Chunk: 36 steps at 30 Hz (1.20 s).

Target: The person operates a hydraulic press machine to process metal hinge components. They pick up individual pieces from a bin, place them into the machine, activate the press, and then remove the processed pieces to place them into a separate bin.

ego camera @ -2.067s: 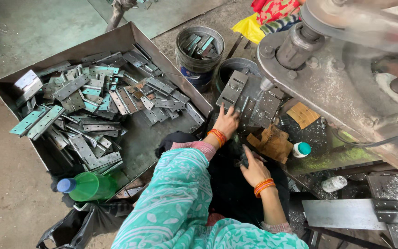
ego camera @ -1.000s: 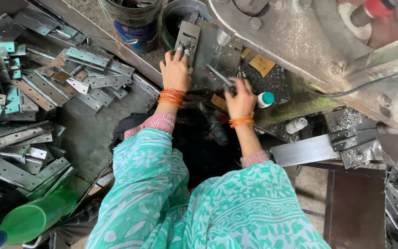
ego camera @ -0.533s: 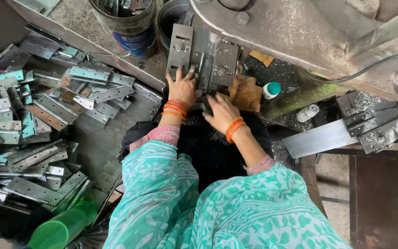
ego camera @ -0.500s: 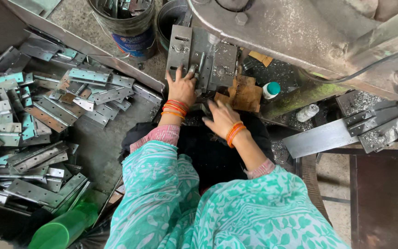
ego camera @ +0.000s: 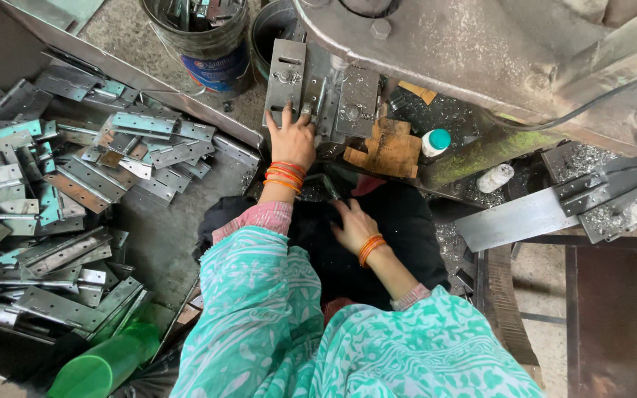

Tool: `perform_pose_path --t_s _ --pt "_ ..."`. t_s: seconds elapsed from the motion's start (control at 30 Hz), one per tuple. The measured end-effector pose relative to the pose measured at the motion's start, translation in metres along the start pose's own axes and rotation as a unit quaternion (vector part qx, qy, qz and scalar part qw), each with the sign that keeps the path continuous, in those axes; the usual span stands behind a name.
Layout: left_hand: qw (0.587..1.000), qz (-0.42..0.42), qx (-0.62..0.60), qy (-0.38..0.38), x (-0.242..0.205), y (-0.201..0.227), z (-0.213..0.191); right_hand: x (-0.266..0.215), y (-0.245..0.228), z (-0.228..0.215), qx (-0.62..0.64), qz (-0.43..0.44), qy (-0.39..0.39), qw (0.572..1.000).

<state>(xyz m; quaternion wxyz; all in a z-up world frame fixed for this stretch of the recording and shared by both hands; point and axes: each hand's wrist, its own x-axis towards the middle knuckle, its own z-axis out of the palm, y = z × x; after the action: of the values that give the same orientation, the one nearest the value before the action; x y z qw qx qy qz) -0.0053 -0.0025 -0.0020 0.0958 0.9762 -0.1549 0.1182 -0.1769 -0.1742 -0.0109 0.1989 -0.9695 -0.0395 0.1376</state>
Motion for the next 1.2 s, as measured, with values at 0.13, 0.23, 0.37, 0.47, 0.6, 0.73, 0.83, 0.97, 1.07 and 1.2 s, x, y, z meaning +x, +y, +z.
perform_pose_path --t_s 0.13,0.23,0.37,0.47,0.6,0.73,0.83,0.97,1.07,1.2 --pt "0.999 -0.023 -0.014 0.032 0.006 0.009 0.016 0.008 -0.004 -0.026 -0.042 0.004 -0.039 0.998" --pt "0.998 -0.045 -0.028 0.038 0.022 0.009 0.017 0.008 -0.006 -0.014 -0.046 -0.002 -0.014 0.999" --pt "0.998 -0.05 -0.017 0.044 0.026 0.012 0.021 -0.018 0.005 0.036 -0.001 -0.045 0.107 0.993" --pt "0.998 -0.046 -0.005 0.054 0.02 0.013 0.022 -0.02 0.012 0.043 0.006 -0.019 0.067 0.998" --pt "0.996 -0.046 -0.024 0.069 0.023 0.012 0.026 0.0 0.0 0.003 -0.009 -0.005 -0.006 1.0" --pt "0.995 -0.048 -0.026 0.08 0.031 0.014 0.04 0.017 -0.017 -0.043 -0.05 -0.009 -0.055 0.997" --pt "0.994 -0.055 -0.041 0.083 0.049 0.015 0.044 0.022 -0.024 -0.052 -0.068 -0.004 -0.066 0.995" --pt "0.993 -0.054 -0.055 0.092 0.053 0.014 0.05 -0.001 -0.017 -0.02 -0.022 -0.005 -0.024 0.999" --pt "0.994 -0.049 -0.044 0.085 0.049 0.014 0.049 -0.01 -0.008 -0.004 0.02 -0.015 0.065 0.998" --pt "0.995 -0.037 -0.04 0.083 0.034 0.011 0.043 -0.007 -0.011 -0.009 -0.029 0.022 -0.034 0.999"
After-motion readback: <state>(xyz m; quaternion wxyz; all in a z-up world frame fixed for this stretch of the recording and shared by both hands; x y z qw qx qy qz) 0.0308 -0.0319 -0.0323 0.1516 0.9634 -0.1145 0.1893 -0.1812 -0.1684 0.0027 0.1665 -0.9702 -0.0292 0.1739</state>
